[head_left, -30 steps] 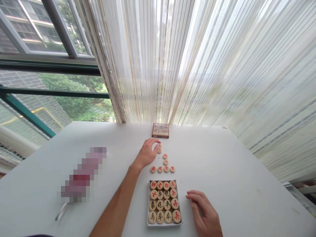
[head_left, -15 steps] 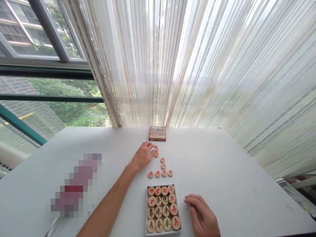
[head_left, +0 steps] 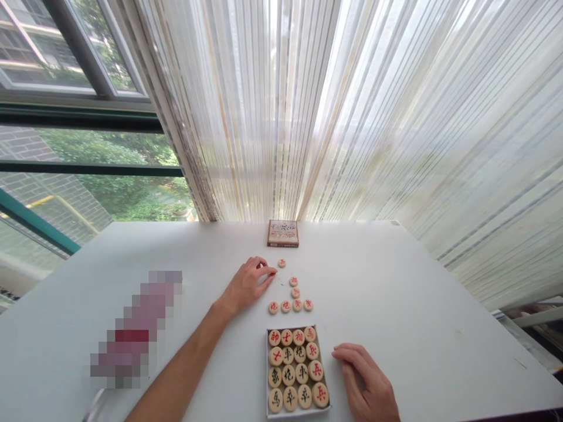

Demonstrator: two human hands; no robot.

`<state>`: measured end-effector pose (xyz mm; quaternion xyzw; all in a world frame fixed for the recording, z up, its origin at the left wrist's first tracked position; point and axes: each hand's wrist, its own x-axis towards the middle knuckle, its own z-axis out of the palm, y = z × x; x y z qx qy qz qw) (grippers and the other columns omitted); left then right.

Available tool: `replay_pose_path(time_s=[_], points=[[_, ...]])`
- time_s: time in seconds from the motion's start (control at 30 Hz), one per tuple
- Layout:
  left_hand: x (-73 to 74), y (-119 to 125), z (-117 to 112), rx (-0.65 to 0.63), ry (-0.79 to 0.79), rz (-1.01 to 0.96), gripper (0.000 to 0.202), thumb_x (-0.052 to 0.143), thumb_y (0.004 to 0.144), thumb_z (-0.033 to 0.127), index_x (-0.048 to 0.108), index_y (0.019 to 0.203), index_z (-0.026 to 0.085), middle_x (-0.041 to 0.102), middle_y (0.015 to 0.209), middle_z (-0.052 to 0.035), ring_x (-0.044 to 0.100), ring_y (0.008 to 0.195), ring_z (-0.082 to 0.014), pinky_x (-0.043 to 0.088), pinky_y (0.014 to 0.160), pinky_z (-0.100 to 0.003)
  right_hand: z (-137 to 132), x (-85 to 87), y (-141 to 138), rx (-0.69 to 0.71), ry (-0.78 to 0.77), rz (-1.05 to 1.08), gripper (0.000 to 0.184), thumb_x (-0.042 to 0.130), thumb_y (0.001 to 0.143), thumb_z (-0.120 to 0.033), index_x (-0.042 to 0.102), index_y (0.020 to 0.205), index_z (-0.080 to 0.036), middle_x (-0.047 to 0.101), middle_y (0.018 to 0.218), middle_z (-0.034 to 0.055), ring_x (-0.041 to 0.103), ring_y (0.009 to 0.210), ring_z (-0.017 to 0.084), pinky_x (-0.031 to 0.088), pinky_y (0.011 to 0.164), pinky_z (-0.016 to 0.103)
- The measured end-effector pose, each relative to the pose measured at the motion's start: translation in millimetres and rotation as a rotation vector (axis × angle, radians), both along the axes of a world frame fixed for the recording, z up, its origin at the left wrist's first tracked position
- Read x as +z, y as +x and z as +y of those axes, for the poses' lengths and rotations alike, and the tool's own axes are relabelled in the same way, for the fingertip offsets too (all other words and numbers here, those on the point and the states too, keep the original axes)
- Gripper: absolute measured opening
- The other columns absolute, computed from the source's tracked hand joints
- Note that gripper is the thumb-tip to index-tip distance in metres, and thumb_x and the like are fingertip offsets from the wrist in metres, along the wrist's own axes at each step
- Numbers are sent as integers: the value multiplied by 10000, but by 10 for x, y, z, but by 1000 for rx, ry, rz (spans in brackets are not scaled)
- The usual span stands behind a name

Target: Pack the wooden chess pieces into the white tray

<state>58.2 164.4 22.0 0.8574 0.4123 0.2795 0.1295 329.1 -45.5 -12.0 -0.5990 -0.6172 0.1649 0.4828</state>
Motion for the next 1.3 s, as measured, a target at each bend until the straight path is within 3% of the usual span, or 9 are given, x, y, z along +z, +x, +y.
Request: replay_pose_path(time_s=[0.4,0.53,0.73,1.0,1.3], points=[[68,-291,-223,54,-39,-39,154,603,937,234,703,1053,237,724,1024,-46,668,954,-231,526,896,-404,-2,37,-44,-17,31,-1,293,547,987,-433,744,892,-238,739,970,76,721,911,222,609,819,292],[219,-262,-452,55,-72,-132,198,581,937,215,641,1124,239,695,1065,-31,674,949,-181,559,867,-329,-9,9,-5,5,27,-37,280,533,995,-407,741,921,-235,740,999,84,720,934,225,610,833,297],[435,-140,-849,-5,-238,-425,163,615,906,204,667,1059,226,679,1050,-49,654,910,-181,582,808,-338,18,-72,97,43,73,-165,234,552,980,-363,747,931,-242,758,989,76,757,896,218,639,790,264],[330,-31,-1151,14,-335,-576,249,651,897,190,696,1140,227,663,1164,-75,656,936,-183,597,833,-337,10,-69,70,33,55,-86,244,563,979,-391,752,912,-250,755,997,69,748,912,214,626,810,256],[268,-36,-1219,32,-463,-651,287,697,902,236,671,1187,252,715,1128,-44,673,960,-174,596,897,-330,13,-46,67,38,42,-76,249,576,974,-403,759,901,-251,760,985,65,748,906,210,619,819,246]])
